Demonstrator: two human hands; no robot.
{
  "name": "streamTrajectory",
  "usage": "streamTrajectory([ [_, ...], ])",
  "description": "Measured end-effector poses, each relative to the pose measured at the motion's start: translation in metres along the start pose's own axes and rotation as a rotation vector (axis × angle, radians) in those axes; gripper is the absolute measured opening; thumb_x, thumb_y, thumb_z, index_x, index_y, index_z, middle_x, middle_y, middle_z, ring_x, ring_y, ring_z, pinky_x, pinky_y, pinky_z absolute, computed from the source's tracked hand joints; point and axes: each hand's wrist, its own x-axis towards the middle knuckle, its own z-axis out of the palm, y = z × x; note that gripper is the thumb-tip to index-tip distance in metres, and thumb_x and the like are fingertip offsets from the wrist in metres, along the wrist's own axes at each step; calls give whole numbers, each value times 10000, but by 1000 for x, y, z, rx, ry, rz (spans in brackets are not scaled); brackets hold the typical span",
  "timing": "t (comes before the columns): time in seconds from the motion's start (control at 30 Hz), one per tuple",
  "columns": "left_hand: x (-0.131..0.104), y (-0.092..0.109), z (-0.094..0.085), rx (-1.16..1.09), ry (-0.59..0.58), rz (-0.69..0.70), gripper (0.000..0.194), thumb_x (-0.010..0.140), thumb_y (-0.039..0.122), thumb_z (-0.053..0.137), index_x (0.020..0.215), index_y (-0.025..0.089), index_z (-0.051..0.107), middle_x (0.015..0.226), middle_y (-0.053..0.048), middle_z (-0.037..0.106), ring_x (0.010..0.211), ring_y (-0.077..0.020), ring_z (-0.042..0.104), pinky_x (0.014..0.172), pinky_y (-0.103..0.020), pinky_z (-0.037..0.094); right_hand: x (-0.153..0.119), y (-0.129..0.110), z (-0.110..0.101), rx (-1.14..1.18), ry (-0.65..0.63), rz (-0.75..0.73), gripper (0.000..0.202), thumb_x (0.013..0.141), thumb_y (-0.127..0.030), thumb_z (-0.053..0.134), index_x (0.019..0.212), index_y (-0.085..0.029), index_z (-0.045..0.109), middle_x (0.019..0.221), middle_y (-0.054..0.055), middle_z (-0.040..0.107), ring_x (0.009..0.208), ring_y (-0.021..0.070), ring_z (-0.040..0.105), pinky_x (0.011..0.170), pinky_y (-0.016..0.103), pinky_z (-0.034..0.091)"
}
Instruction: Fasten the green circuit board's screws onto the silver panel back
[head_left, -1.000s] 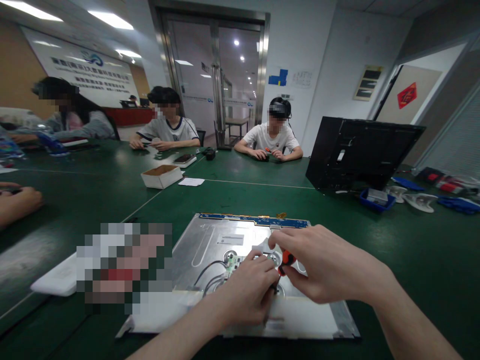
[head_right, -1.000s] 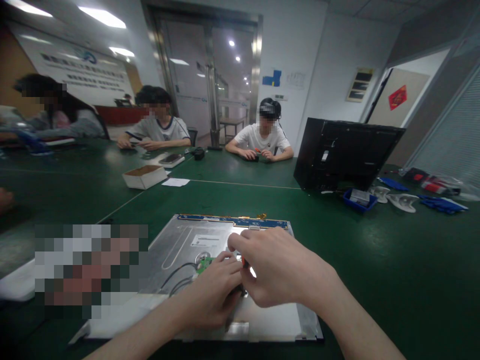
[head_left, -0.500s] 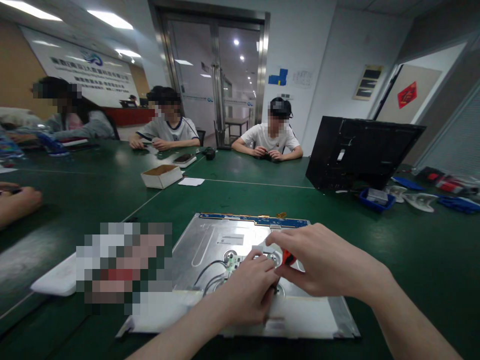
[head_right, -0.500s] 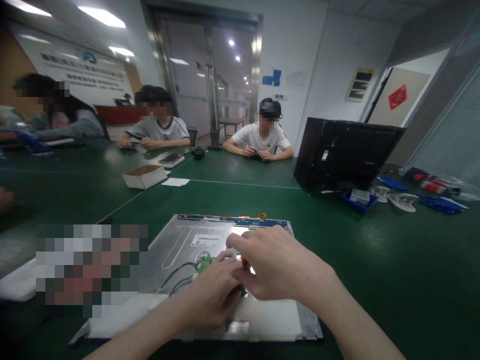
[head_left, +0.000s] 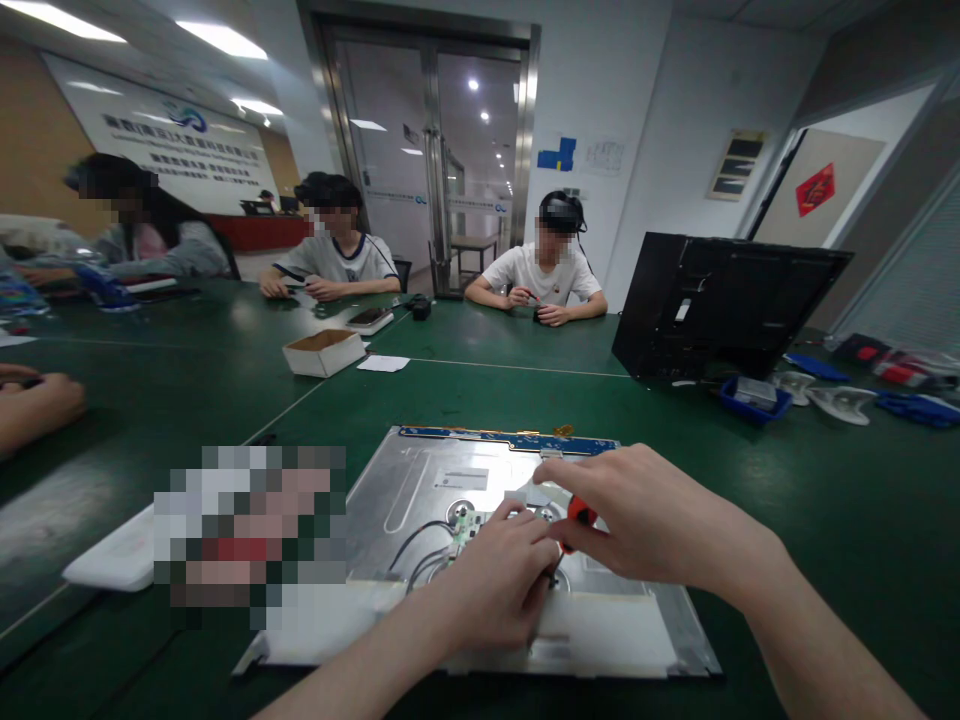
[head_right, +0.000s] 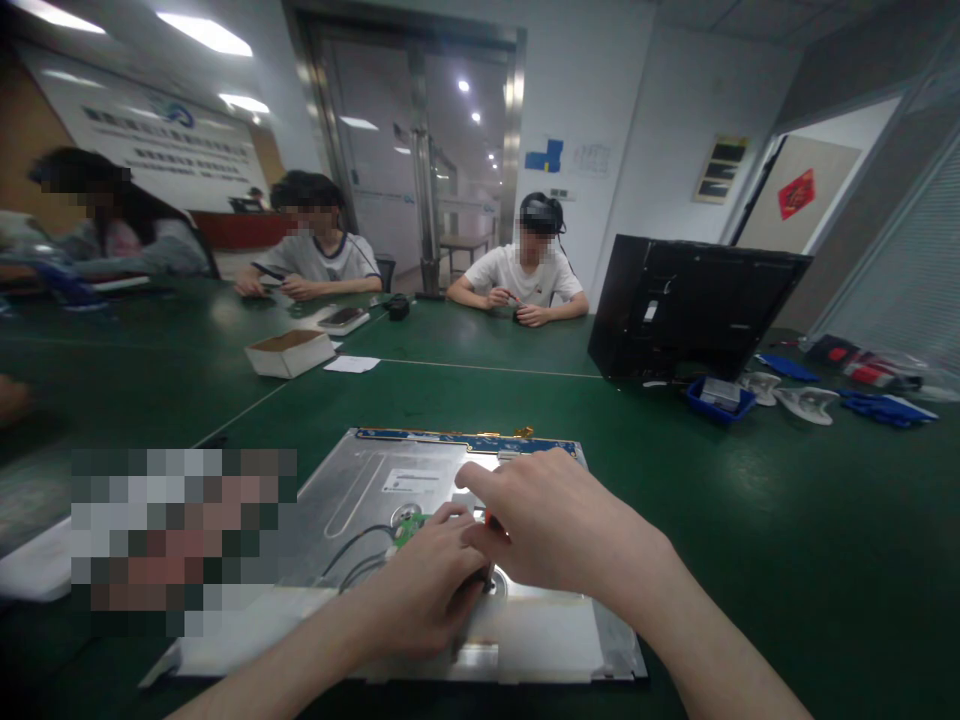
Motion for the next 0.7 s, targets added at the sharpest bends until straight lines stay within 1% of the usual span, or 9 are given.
streamTrajectory([
  [0.13, 0, 0, 0, 7, 8, 1, 153, 769, 155, 529, 900, 202, 592, 958, -56, 641, 932, -245, 570, 945, -436, 338, -1, 0, -2, 26, 13, -56, 263, 860, -260, 549, 1121, -230, 560, 898, 41, 684, 799, 203, 628, 633, 274, 376],
  [0.23, 0, 0, 1, 10, 12, -2, 169, 773, 155, 531, 925, 205, 586, 978, -61, 638, 947, -247, 566, 951, -434, 337, -4, -1, -3, 51, 26, -105, 236, 823, -210, 536, 1058, -218, 555, 902, 28, 669, 761, 185, 607, 597, 277, 344],
  [0.33, 0, 0, 2, 14, 16, 0, 188, 783, 156, 524, 952, 211, 584, 982, -61, 638, 957, -249, 563, 963, -438, 328, -6, -1, -3, 37, 28, -114, 217, 800, -189, 528, 1015, -210, 541, 886, 22, 660, 706, 174, 585, 559, 285, 309],
  [0.4, 0, -1, 2, 16, 14, 5, 189, 780, 156, 528, 951, 211, 585, 977, -61, 639, 957, -252, 563, 964, -439, 328, -5, 0, -2, 15, 28, -105, 225, 807, -189, 523, 1031, -211, 533, 883, 23, 664, 693, 177, 588, 550, 288, 301],
  [0.5, 0, -1, 2, 17, 8, 15, 160, 772, 153, 532, 912, 206, 587, 964, -59, 639, 940, -248, 568, 963, -438, 331, -3, 1, 0, -9, 18, -69, 241, 844, -209, 514, 1085, -216, 524, 882, 29, 680, 717, 193, 619, 557, 287, 321],
  [0.6, -1, -1, 2, 22, 10, 12, 129, 776, 148, 529, 875, 204, 589, 951, -53, 640, 924, -241, 574, 967, -440, 329, 0, 2, 3, -18, 20, -32, 250, 881, -266, 523, 1128, -227, 523, 871, 32, 694, 761, 213, 647, 585, 288, 356],
  [0.7, -1, 0, 1, 30, 9, 3, 137, 777, 150, 535, 888, 206, 592, 963, -52, 640, 934, -246, 574, 966, -443, 330, 0, 3, 3, -13, 29, -40, 245, 890, -313, 541, 1123, -235, 534, 879, 27, 697, 787, 215, 651, 599, 285, 366],
])
